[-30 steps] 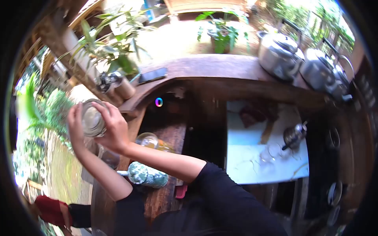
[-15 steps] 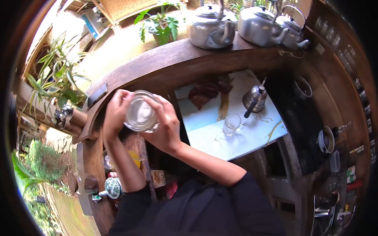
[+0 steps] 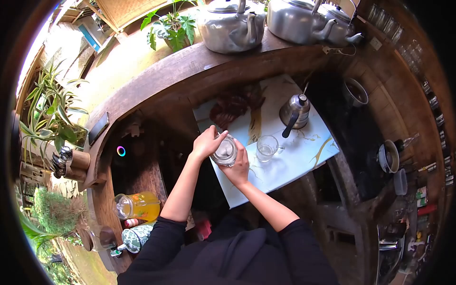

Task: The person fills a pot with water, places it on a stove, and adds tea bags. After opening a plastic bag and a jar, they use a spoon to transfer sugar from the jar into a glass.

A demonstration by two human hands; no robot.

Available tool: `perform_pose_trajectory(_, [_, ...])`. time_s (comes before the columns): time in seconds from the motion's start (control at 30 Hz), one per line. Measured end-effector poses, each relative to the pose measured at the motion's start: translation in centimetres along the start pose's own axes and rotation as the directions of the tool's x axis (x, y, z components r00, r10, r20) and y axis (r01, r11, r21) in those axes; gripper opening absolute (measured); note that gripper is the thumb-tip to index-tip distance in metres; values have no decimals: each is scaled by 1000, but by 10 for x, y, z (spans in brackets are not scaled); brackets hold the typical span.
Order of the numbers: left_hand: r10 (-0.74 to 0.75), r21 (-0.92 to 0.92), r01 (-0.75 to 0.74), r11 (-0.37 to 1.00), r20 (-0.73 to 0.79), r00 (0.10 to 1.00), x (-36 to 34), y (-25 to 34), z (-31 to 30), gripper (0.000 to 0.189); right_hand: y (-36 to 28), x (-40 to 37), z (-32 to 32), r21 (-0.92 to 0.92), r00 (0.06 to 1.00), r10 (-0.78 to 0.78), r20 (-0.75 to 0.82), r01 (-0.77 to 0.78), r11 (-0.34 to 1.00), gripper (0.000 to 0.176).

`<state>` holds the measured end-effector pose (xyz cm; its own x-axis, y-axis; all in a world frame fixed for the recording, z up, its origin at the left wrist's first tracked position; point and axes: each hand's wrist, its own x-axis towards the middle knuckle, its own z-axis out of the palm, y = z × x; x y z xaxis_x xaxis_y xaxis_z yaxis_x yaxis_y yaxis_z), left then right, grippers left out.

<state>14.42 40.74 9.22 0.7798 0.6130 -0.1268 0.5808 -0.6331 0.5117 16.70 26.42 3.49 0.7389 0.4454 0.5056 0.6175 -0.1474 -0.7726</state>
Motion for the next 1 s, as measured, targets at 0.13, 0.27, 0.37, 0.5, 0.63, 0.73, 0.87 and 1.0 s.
perform_pose_trajectory(0.13, [18, 2, -18, 1000, -68, 998, 7, 2, 23, 53, 14, -8, 6, 70, 991, 132, 7, -132, 989, 96])
perform_pose_trajectory(0.27, [229, 166, -186, 968, -295, 928, 0, 20, 30, 43, 14, -16, -3, -76, 995, 103, 5, -103, 992, 94])
perform_pose_trajectory(0.37, [506, 238, -449, 861, -319, 802, 0, 23, 43, 40, 38, -63, 1, -138, 966, 252, -61, -258, 956, 71])
perform_pose_trajectory(0.5, [402, 203, -369, 907, -162, 901, 0, 24, 41, 32, 56, -66, 3, 85, 713, 623, 321, -677, 731, 39])
perform_pose_trajectory(0.63, [409, 223, -365, 904, -194, 892, 0, 27, 40, 31, 29, -36, -6, 260, 450, 730, 515, -893, 368, 17])
perform_pose_trajectory(0.73, [414, 243, -367, 898, -183, 892, -1, 28, 38, 31, 31, -39, -6, 373, 482, 701, 526, -871, 319, 13])
perform_pose_trajectory(0.87, [403, 241, -358, 902, -177, 898, -1, 29, 39, 32, 37, -51, -1, 401, 745, 567, 352, -668, 627, 7])
perform_pose_trajectory(1.0, [382, 233, -340, 911, -167, 909, -2, 29, 37, 31, 43, -60, 2, 402, 827, 494, 269, -563, 722, 6])
